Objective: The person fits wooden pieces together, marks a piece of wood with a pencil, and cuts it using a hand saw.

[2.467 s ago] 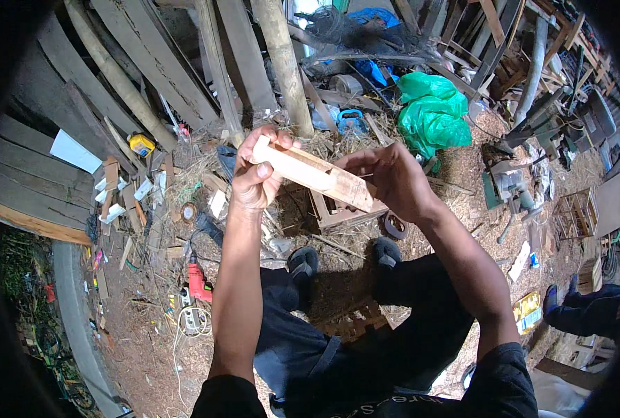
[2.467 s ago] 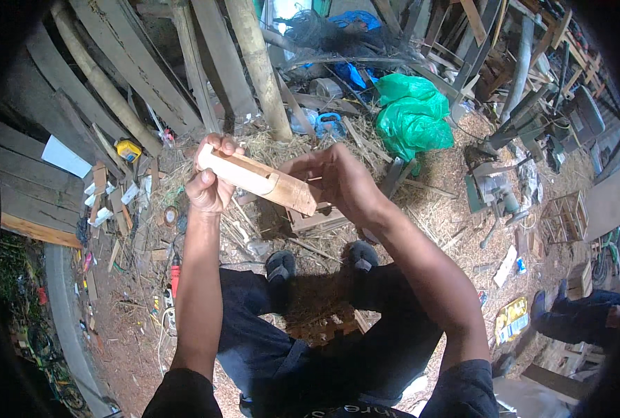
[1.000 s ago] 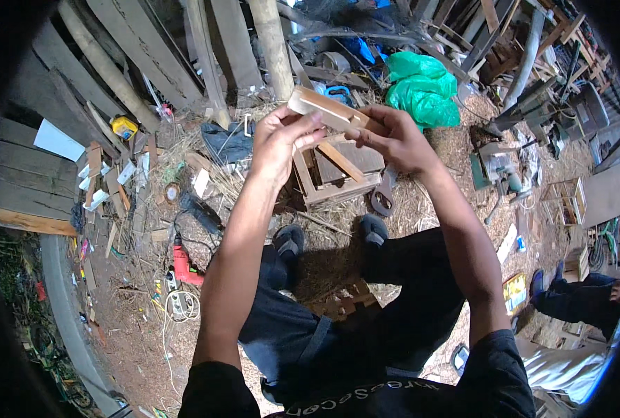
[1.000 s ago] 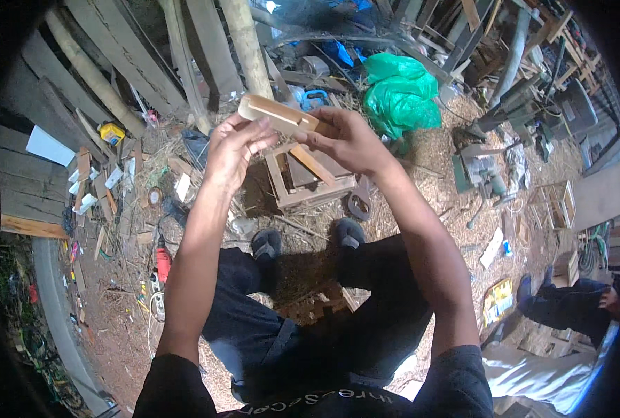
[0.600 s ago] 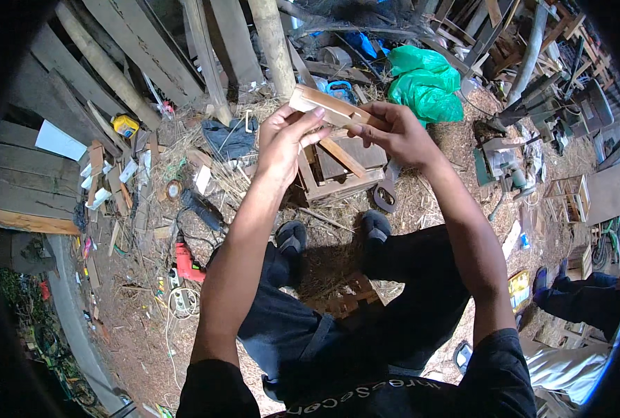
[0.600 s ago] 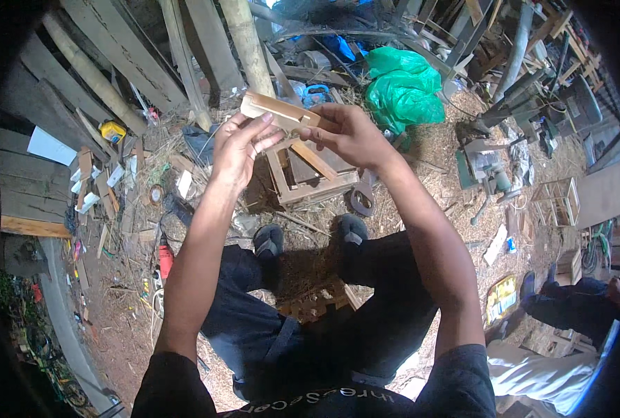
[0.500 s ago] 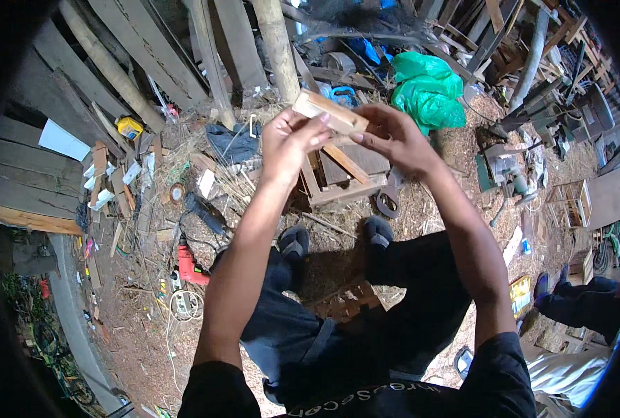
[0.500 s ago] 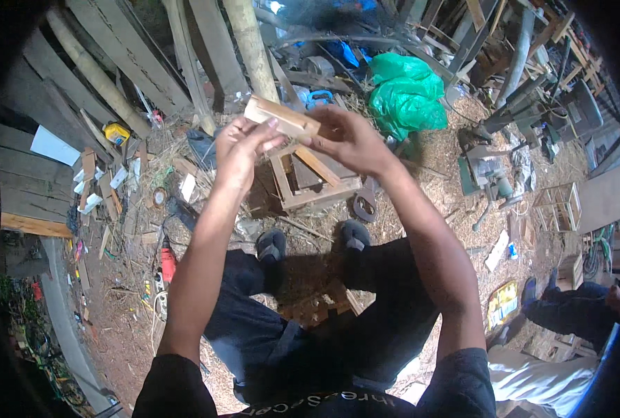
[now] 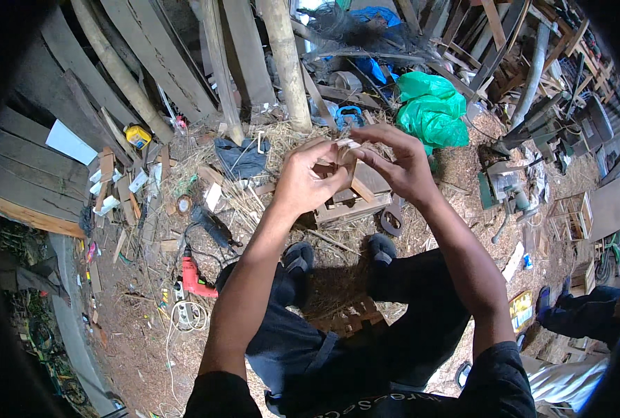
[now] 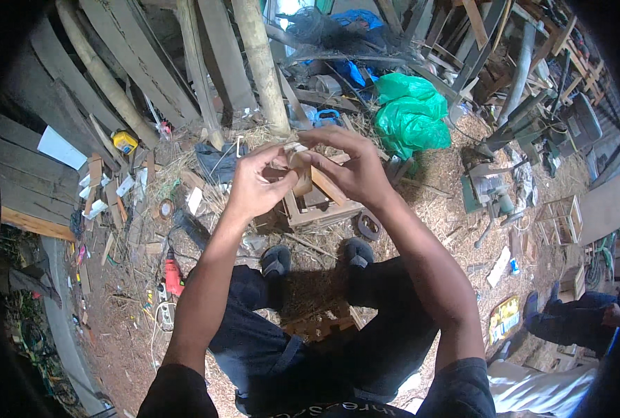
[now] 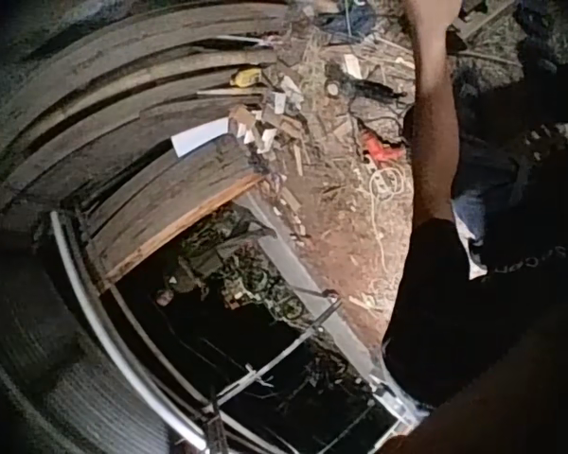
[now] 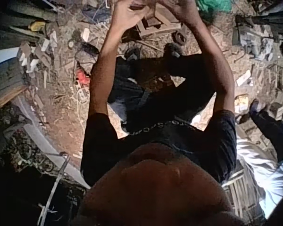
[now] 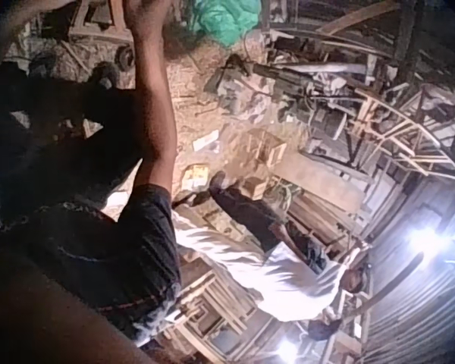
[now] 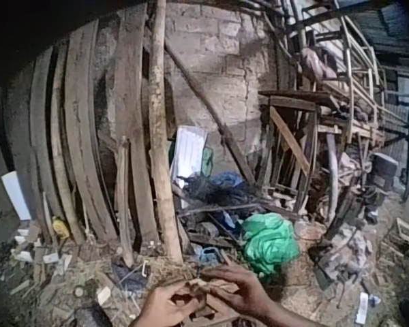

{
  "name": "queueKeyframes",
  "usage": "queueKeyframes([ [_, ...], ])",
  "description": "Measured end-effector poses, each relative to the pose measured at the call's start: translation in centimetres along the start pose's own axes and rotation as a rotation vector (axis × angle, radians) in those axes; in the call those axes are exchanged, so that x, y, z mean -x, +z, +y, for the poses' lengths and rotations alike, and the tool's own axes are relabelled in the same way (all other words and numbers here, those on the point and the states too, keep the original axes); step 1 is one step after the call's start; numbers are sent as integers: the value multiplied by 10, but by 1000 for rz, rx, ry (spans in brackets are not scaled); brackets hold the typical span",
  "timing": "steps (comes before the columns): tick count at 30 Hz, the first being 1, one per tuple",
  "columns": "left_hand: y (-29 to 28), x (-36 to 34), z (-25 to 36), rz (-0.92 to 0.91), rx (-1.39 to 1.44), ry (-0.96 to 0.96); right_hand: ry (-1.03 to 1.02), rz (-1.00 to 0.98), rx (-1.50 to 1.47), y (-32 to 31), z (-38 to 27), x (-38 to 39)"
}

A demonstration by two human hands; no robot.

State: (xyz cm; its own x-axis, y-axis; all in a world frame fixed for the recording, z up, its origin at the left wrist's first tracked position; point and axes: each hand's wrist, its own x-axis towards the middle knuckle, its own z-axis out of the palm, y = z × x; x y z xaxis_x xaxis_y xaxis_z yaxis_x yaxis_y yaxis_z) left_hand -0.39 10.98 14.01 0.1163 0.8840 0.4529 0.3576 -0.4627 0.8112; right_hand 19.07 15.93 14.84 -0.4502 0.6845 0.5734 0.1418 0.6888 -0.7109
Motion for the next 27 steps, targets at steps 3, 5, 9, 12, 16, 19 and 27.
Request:
queueKeyframes([
  [3,-5,1,-6,-34,17,39,15,-4,-67,1,0,0],
  [5,-8,3,-10,-119,57,-17,-16,-3,-46,0,-1,0],
  [9,-9,6,-11,-153,214,-128,19,-17,-82,2,-1,2],
  [12,-11,6,-9,-197,225,-182,-29,-16,-26,1,0,2],
  [16,-14,7,-14,-232,339,-286,-64,-29,49,3,-3,0],
  [19,-15,7,-14,-247,368,-299,-75,-24,71,4,-2,1],
  [27,-20,5,-13,-290,386,-318,-92,-23,112,6,-4,1],
])
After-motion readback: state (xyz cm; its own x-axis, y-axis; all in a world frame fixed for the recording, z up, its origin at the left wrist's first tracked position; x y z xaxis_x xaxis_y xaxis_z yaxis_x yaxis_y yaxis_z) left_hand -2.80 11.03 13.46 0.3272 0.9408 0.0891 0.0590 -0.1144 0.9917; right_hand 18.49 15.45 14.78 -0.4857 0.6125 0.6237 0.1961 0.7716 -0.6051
